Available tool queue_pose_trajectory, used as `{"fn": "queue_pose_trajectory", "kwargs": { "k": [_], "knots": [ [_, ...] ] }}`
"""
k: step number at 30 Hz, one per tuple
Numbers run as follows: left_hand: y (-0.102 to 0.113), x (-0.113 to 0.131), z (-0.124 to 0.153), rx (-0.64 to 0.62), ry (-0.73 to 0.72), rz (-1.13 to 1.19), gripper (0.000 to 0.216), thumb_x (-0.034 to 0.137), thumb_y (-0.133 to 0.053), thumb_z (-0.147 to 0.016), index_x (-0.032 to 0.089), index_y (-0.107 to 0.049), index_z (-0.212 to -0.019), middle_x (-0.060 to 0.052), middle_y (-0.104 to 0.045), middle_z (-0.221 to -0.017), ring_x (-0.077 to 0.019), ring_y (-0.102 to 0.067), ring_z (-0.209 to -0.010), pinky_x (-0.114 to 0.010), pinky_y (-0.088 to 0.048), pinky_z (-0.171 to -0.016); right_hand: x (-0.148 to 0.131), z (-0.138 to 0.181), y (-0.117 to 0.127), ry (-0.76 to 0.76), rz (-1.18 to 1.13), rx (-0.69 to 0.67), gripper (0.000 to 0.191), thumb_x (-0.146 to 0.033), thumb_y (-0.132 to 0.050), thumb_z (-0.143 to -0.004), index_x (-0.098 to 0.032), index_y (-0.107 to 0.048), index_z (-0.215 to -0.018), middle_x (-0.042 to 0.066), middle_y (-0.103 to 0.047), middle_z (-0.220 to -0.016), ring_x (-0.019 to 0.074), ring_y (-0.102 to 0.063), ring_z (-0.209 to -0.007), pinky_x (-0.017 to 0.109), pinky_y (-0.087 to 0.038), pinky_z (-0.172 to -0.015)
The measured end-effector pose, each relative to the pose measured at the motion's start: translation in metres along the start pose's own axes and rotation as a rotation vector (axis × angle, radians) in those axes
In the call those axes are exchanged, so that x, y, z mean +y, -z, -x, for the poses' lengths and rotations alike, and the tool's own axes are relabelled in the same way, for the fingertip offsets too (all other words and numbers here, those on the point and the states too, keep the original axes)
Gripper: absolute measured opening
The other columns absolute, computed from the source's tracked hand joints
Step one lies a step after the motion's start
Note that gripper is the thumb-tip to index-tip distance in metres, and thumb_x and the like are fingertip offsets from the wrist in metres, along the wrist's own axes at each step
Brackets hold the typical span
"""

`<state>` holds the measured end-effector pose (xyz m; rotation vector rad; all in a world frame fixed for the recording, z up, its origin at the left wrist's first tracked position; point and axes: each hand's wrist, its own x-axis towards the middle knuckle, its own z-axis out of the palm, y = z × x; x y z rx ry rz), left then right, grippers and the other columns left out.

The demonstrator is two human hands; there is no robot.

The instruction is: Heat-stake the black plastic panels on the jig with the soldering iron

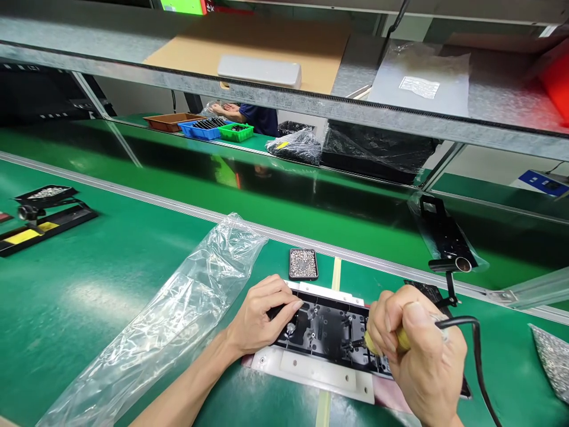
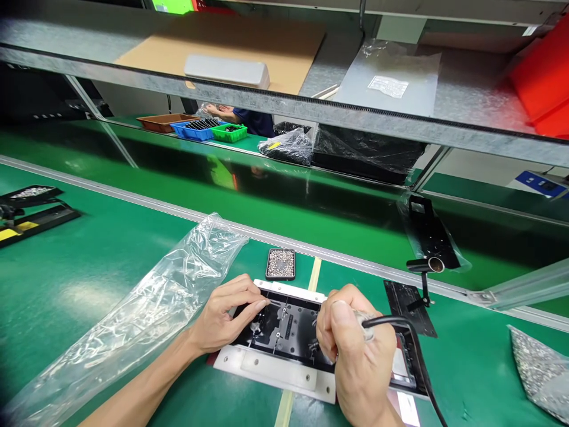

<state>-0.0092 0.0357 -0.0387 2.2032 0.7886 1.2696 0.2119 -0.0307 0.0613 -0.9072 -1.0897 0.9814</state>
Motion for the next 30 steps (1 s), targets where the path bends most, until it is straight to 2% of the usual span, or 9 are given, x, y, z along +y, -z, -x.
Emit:
{"fn": "queue_pose_trajectory", "kwargs": {
  "k": [9,30],
  "knots": [
    [0.0001,0.0017,0.0003,0.006,-0.007,-0.004,0.012,0.011,-0.063,-0.097,0.017,-0.073,-0.093,-0.004,-0.067,-0.079,-0.0156,-0.057,-0.076,-0.034,-0.045,-0.072,0.0013,0.0004,0.0,-0.008,0.015,0.019,0.045,-0.041,-0.058,-0.102,-0.019,-0.046,-0.064,-0.002,-0.042,-0.051,0.0086,-0.038,-0.044,0.021,-0.028,-0.041],
    [-0.0001,0.0022,-0.0009,0.003,-0.002,-0.019,0.013,0.011,-0.062,-0.097,0.017,-0.072,-0.09,-0.003,-0.066,-0.078,-0.0154,-0.057,-0.075,-0.035,-0.046,-0.073,-0.0024,-0.0003,-0.0051,0.007,0.002,0.044,0.048,-0.04,-0.061,-0.099,-0.02,-0.04,-0.061,-0.004,-0.035,-0.05,0.0081,-0.033,-0.043,0.019,-0.027,-0.039]
  ]
}}
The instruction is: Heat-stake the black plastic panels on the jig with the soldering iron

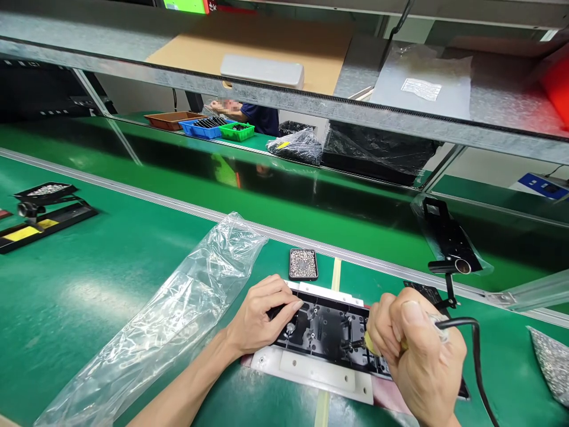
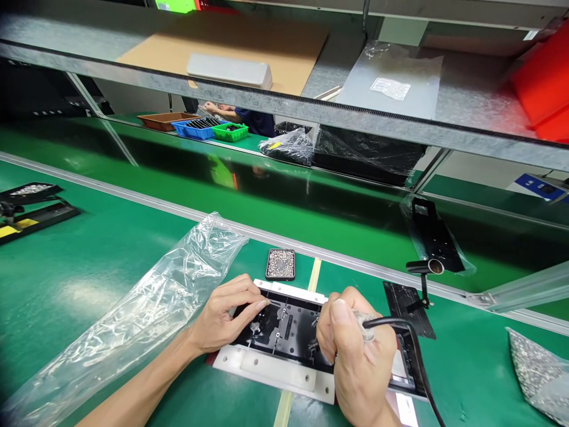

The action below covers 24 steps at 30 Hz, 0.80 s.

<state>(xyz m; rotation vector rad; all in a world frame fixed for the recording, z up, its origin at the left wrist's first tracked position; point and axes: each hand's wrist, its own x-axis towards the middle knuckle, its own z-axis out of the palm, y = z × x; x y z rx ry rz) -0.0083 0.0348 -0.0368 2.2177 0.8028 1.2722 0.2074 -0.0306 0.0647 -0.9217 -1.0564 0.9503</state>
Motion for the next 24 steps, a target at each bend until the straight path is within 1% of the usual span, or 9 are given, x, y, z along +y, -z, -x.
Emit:
{"fn": "queue_pose_trajectory", "kwargs": {
  "k": [6,15,21,24],
  "knots": [
    [0.0004,0.0003,0.0006,-0.004,0.004,0.005,0.012,0.012,-0.063,-0.097,0.018,-0.072,-0.092,-0.004,-0.067,-0.08,-0.0159,-0.058,-0.076,-0.034,-0.047,-0.073,0.0023,-0.0015,-0.0016,0.009,0.007,0.0,0.049,-0.041,-0.06,-0.099,-0.02,-0.038,-0.06,-0.004,-0.035,-0.049,0.0082,-0.032,-0.042,0.02,-0.027,-0.038],
    [0.0009,-0.0006,-0.0001,-0.007,-0.001,0.004,0.012,0.01,-0.063,-0.096,0.017,-0.072,-0.092,-0.003,-0.067,-0.079,-0.0154,-0.058,-0.076,-0.033,-0.046,-0.073,0.0011,-0.0002,0.0009,0.021,0.013,-0.013,0.047,-0.039,-0.059,-0.1,-0.02,-0.04,-0.062,-0.004,-0.037,-0.049,0.0084,-0.034,-0.042,0.02,-0.027,-0.038],
    [0.0003,0.001,0.0001,-0.006,-0.001,0.004,0.012,0.011,-0.063,-0.097,0.018,-0.072,-0.092,-0.003,-0.067,-0.079,-0.0154,-0.058,-0.075,-0.034,-0.046,-0.072,0.0045,0.0009,0.0014,-0.017,0.001,-0.006,0.048,-0.041,-0.059,-0.1,-0.02,-0.038,-0.062,-0.005,-0.035,-0.049,0.0083,-0.031,-0.042,0.021,-0.026,-0.038],
    [0.0005,0.0012,-0.0001,-0.007,0.002,-0.001,0.013,0.013,-0.061,-0.098,0.018,-0.073,-0.092,-0.004,-0.068,-0.079,-0.0159,-0.058,-0.075,-0.034,-0.046,-0.072,0.0047,0.0013,0.0014,-0.012,0.006,-0.016,0.049,-0.042,-0.06,-0.099,-0.02,-0.037,-0.061,-0.005,-0.033,-0.049,0.0084,-0.03,-0.042,0.021,-0.025,-0.038]
  ]
}}
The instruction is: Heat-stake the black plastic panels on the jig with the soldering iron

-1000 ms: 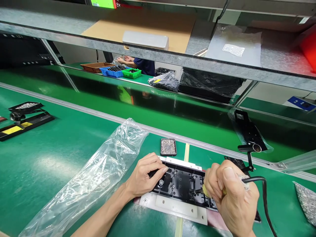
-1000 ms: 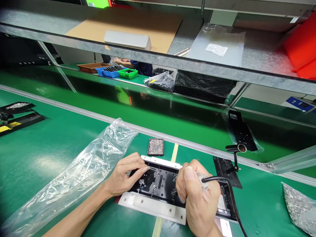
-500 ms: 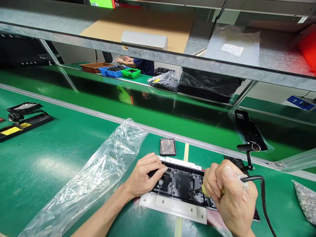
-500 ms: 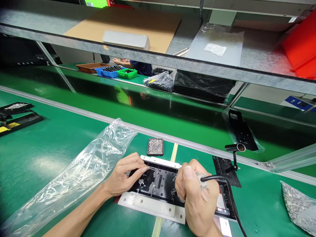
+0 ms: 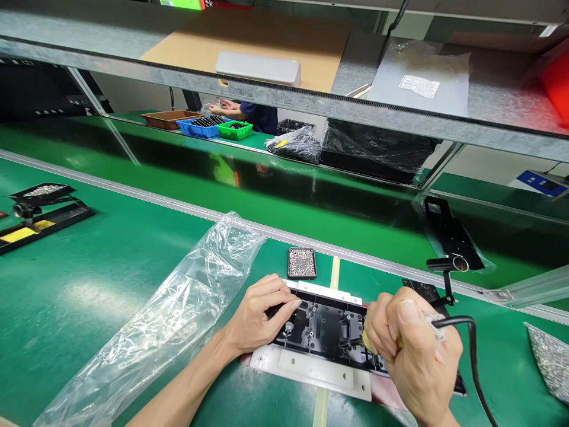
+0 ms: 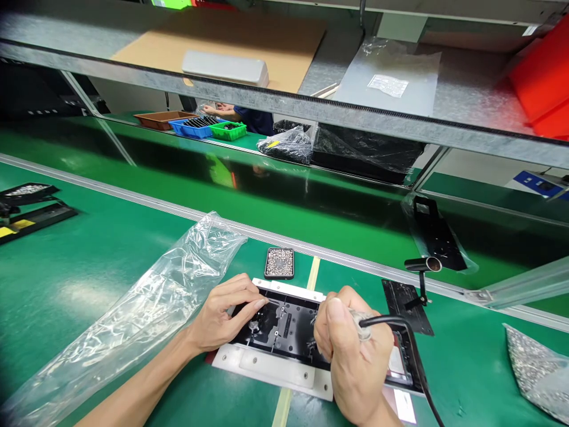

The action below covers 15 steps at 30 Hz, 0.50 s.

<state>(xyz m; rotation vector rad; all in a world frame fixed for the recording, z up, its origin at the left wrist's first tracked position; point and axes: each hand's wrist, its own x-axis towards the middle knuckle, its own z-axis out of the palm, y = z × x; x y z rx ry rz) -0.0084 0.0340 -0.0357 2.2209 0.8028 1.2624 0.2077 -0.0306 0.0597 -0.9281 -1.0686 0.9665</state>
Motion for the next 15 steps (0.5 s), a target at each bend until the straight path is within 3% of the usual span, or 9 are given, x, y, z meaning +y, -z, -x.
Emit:
{"fn": "queue_pose_trajectory", "kwargs": {
  "k": [15],
  "knots": [
    [-0.0001,-0.0014,0.0009,0.0,0.001,0.012,0.012,0.01,-0.063,-0.096,0.018,-0.071,-0.092,-0.003,-0.068,-0.08,-0.0153,-0.058,-0.076,-0.034,-0.046,-0.074,0.0009,-0.0003,0.0015,0.002,-0.001,-0.004,0.048,-0.041,-0.059,-0.099,-0.02,-0.037,-0.062,-0.004,-0.033,-0.051,0.0087,-0.031,-0.043,0.021,-0.025,-0.039]
  ]
}}
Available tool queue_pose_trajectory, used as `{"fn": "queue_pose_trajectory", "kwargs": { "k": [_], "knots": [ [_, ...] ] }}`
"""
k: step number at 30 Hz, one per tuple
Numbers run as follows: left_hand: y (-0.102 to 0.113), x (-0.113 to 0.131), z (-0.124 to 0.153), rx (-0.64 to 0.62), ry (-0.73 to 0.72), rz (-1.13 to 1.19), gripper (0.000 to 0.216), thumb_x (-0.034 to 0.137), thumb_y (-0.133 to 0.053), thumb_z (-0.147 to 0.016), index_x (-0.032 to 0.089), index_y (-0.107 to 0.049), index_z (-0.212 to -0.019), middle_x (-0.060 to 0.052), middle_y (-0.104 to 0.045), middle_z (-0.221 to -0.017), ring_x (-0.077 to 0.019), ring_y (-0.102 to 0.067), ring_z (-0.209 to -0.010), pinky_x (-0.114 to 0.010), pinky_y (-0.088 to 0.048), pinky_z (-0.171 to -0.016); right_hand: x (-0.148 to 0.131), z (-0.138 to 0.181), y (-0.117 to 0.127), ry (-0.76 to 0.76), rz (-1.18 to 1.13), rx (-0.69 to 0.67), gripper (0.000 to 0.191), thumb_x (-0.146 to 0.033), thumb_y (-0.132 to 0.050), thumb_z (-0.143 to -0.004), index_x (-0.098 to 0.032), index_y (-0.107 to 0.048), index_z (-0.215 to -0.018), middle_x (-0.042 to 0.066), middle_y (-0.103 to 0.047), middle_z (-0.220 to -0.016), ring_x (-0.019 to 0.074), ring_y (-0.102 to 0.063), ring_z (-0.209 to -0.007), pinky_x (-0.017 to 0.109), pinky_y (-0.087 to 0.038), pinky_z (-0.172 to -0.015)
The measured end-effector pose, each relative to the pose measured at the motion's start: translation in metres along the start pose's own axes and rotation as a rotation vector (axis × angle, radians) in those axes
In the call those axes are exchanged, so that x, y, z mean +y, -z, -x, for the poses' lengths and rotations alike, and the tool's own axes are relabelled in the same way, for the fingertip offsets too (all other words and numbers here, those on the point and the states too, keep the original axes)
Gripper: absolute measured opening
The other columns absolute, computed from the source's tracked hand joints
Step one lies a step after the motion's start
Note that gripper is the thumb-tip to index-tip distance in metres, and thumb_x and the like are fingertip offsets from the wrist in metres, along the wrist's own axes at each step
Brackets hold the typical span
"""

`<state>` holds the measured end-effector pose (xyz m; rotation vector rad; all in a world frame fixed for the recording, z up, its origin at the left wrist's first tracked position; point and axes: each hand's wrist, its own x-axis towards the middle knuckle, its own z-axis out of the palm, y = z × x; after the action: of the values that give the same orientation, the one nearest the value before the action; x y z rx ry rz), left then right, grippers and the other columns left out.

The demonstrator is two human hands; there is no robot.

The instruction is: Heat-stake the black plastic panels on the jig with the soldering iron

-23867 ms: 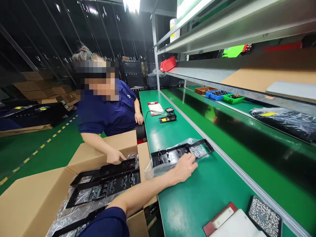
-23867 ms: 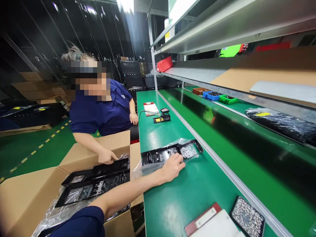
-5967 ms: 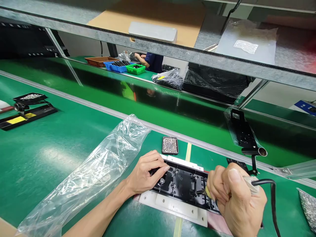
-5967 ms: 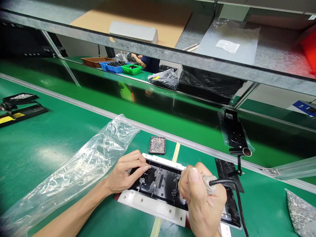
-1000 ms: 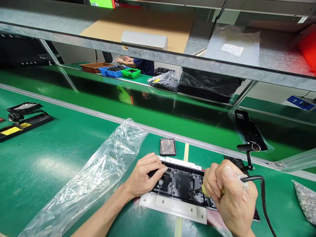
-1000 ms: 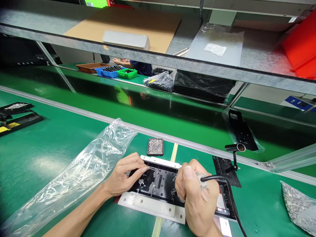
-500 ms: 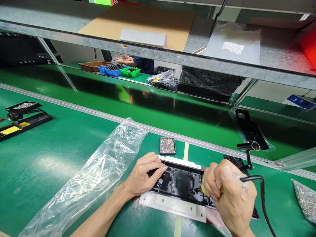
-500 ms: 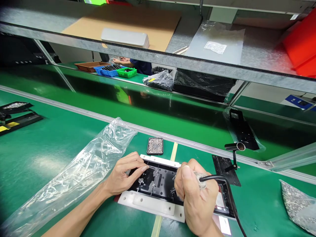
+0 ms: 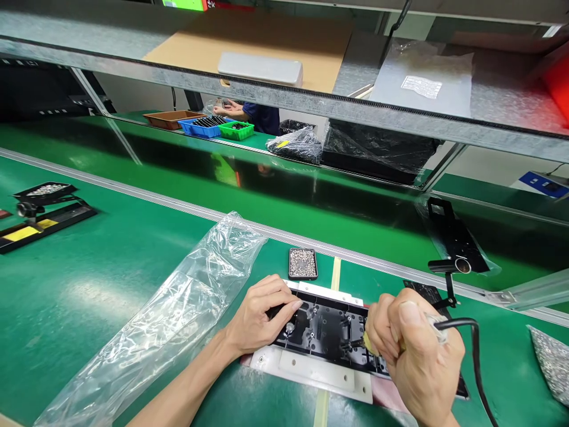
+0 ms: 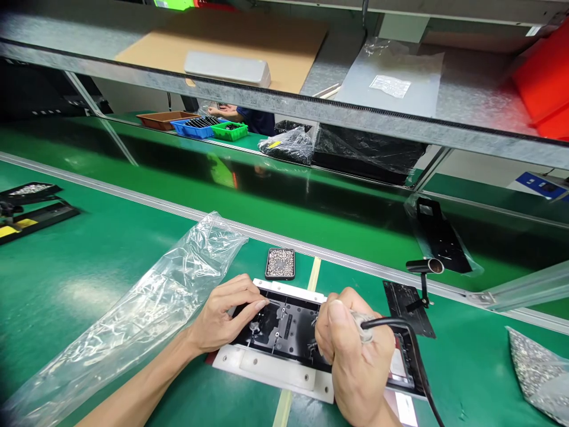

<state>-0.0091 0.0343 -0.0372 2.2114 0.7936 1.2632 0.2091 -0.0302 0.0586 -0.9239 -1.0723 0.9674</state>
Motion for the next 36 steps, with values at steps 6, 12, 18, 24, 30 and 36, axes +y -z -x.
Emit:
{"fn": "queue_pose_trajectory", "kwargs": {
  "k": [6,12,18,24,30,36],
  "knots": [
    [-0.0004,0.0001,0.0,0.002,0.006,0.001,0.012,0.009,-0.064,-0.096,0.018,-0.071,-0.092,-0.002,-0.067,-0.08,-0.0151,-0.057,-0.076,-0.034,-0.044,-0.074,-0.0011,-0.0009,-0.0022,0.017,-0.007,0.009,0.049,-0.04,-0.059,-0.1,-0.02,-0.036,-0.062,-0.004,-0.032,-0.052,0.0083,-0.031,-0.043,0.021,-0.026,-0.039],
    [-0.0006,0.0006,-0.0013,0.009,0.002,-0.001,0.013,0.01,-0.063,-0.096,0.018,-0.072,-0.091,-0.002,-0.067,-0.079,-0.0151,-0.056,-0.075,-0.034,-0.044,-0.073,-0.0003,-0.001,-0.0013,0.017,-0.009,-0.001,0.048,-0.04,-0.06,-0.099,-0.02,-0.037,-0.061,-0.004,-0.033,-0.051,0.0086,-0.032,-0.043,0.021,-0.026,-0.039],
    [-0.0015,0.0002,-0.0018,0.014,0.014,0.004,0.011,0.011,-0.064,-0.096,0.017,-0.072,-0.091,-0.002,-0.067,-0.079,-0.0149,-0.057,-0.076,-0.033,-0.045,-0.073,-0.0018,-0.0012,-0.0018,0.012,0.008,0.012,0.05,-0.041,-0.062,-0.098,-0.02,-0.037,-0.06,-0.004,-0.033,-0.05,0.0087,-0.033,-0.043,0.021,-0.027,-0.039],
    [-0.0006,0.0003,-0.0003,0.011,0.012,0.005,0.012,0.011,-0.064,-0.096,0.017,-0.072,-0.09,-0.002,-0.067,-0.079,-0.0149,-0.057,-0.076,-0.034,-0.044,-0.074,-0.0016,-0.0024,-0.003,0.005,0.007,0.014,0.05,-0.042,-0.062,-0.097,-0.02,-0.036,-0.06,-0.004,-0.033,-0.049,0.009,-0.033,-0.042,0.021,-0.026,-0.038],
    [-0.0006,-0.0005,-0.0011,0.012,0.0,-0.002,0.011,0.012,-0.064,-0.096,0.016,-0.072,-0.089,-0.003,-0.067,-0.077,-0.0154,-0.056,-0.075,-0.034,-0.043,-0.073,-0.0029,-0.0012,-0.0022,0.014,0.009,0.004,0.051,-0.043,-0.061,-0.097,-0.02,-0.036,-0.06,-0.004,-0.033,-0.05,0.0091,-0.032,-0.043,0.022,-0.027,-0.038],
    [-0.0008,-0.0016,-0.0015,0.013,0.007,-0.007,0.012,0.012,-0.063,-0.097,0.017,-0.072,-0.09,-0.003,-0.067,-0.077,-0.0155,-0.056,-0.074,-0.034,-0.043,-0.073,-0.0031,-0.001,-0.0023,0.008,-0.008,0.01,0.05,-0.042,-0.062,-0.097,-0.02,-0.037,-0.06,-0.004,-0.033,-0.049,0.0087,-0.032,-0.042,0.021,-0.026,-0.038]
  ]
}}
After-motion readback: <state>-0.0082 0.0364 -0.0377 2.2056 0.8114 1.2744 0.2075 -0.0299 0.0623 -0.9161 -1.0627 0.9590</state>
